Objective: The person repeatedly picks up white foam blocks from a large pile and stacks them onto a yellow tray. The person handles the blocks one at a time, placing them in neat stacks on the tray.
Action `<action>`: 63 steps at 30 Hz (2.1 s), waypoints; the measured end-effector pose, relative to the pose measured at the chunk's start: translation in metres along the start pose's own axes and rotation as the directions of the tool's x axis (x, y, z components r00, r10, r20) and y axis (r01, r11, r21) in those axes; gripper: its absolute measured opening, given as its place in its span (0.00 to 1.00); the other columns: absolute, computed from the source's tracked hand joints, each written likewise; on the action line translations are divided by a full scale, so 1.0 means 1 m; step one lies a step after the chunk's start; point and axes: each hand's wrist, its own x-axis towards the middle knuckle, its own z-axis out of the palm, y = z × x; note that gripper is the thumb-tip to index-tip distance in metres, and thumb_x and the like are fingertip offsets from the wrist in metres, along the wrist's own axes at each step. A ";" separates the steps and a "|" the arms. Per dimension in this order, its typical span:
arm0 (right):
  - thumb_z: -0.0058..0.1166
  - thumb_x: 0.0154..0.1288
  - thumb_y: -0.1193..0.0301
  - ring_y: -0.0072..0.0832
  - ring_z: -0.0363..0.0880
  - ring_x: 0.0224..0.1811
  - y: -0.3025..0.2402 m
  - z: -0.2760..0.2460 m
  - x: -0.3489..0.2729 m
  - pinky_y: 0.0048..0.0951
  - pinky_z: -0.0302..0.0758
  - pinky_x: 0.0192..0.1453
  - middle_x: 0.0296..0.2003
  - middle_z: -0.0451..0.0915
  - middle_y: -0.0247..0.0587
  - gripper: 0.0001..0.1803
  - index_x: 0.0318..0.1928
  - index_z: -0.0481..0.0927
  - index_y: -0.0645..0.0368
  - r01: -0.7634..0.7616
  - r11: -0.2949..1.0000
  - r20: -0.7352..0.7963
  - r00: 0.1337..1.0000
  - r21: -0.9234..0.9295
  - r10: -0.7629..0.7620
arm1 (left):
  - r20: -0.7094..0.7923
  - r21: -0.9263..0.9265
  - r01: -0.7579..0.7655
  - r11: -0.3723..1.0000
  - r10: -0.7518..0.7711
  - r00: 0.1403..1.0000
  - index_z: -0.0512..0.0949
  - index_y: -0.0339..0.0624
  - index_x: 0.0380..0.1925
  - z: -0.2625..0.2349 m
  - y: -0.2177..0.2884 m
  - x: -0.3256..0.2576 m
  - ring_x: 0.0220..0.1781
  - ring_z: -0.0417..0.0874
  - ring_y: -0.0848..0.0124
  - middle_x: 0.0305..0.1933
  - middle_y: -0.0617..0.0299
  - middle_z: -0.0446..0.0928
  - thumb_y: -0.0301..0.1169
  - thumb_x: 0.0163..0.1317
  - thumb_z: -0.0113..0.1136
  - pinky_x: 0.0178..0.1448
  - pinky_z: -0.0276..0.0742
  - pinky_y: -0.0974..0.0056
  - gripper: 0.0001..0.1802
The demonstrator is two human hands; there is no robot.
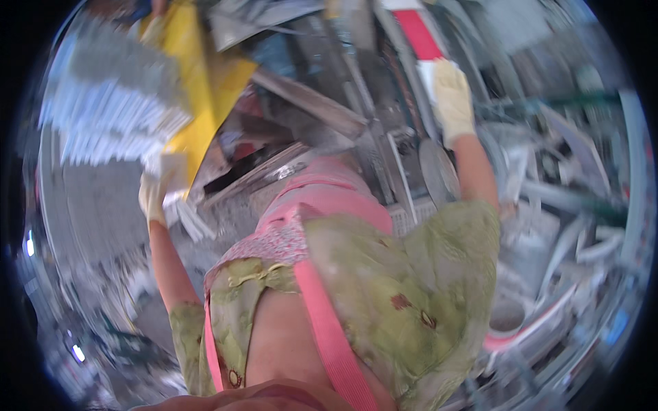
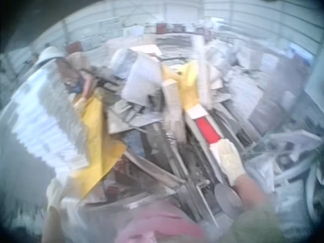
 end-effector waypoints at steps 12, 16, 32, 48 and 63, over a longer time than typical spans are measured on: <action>0.54 0.77 0.61 0.26 0.84 0.46 -0.094 -0.093 0.079 0.29 0.80 0.48 0.47 0.86 0.44 0.22 0.57 0.82 0.69 -0.426 0.112 0.379 0.877 0.898 0.295 | 0.024 -0.076 0.106 0.991 -0.105 0.994 0.84 0.35 0.49 -0.028 0.039 -0.033 0.48 0.90 0.51 0.45 0.45 0.88 0.60 0.40 0.76 0.50 0.84 0.54 0.44; 0.54 0.76 0.66 0.29 0.84 0.44 -0.269 -0.124 0.093 0.32 0.80 0.48 0.47 0.86 0.45 0.19 0.58 0.82 0.68 -0.199 0.045 0.192 0.973 0.979 0.126 | -0.042 -0.156 0.071 0.985 -0.078 0.996 0.86 0.35 0.46 -0.024 0.033 -0.037 0.47 0.90 0.51 0.44 0.44 0.87 0.59 0.43 0.75 0.50 0.84 0.54 0.40; 0.62 0.72 0.62 0.37 0.78 0.63 -0.596 -0.128 0.105 0.35 0.76 0.63 0.65 0.74 0.50 0.38 0.73 0.60 0.65 -0.355 -0.382 0.396 0.918 0.853 0.032 | 0.068 -0.788 -0.172 0.592 0.360 0.931 0.74 0.33 0.58 -0.040 -0.031 -0.048 0.64 0.79 0.49 0.60 0.37 0.78 0.58 0.65 0.61 0.62 0.73 0.52 0.38; 0.30 0.83 0.45 0.36 0.63 0.75 -0.534 -0.084 0.231 0.37 0.54 0.82 0.72 0.69 0.50 0.39 0.72 0.67 0.68 -0.653 -0.344 0.107 0.547 0.675 -0.830 | -0.065 -0.963 -0.164 -0.213 -0.407 0.911 0.51 0.32 0.78 0.047 0.048 -0.085 0.61 0.77 0.57 0.65 0.41 0.70 0.50 0.77 0.46 0.59 0.77 0.54 0.41; 0.45 0.79 0.49 0.29 0.80 0.56 -0.548 -0.112 0.250 0.30 0.68 0.69 0.56 0.82 0.47 0.33 0.61 0.78 0.71 -0.508 -0.139 0.137 0.469 0.850 -0.873 | -0.121 -0.991 -0.070 0.115 -0.526 0.842 0.59 0.27 0.73 0.054 0.053 -0.078 0.70 0.72 0.51 0.69 0.39 0.71 0.49 0.76 0.43 0.73 0.64 0.58 0.38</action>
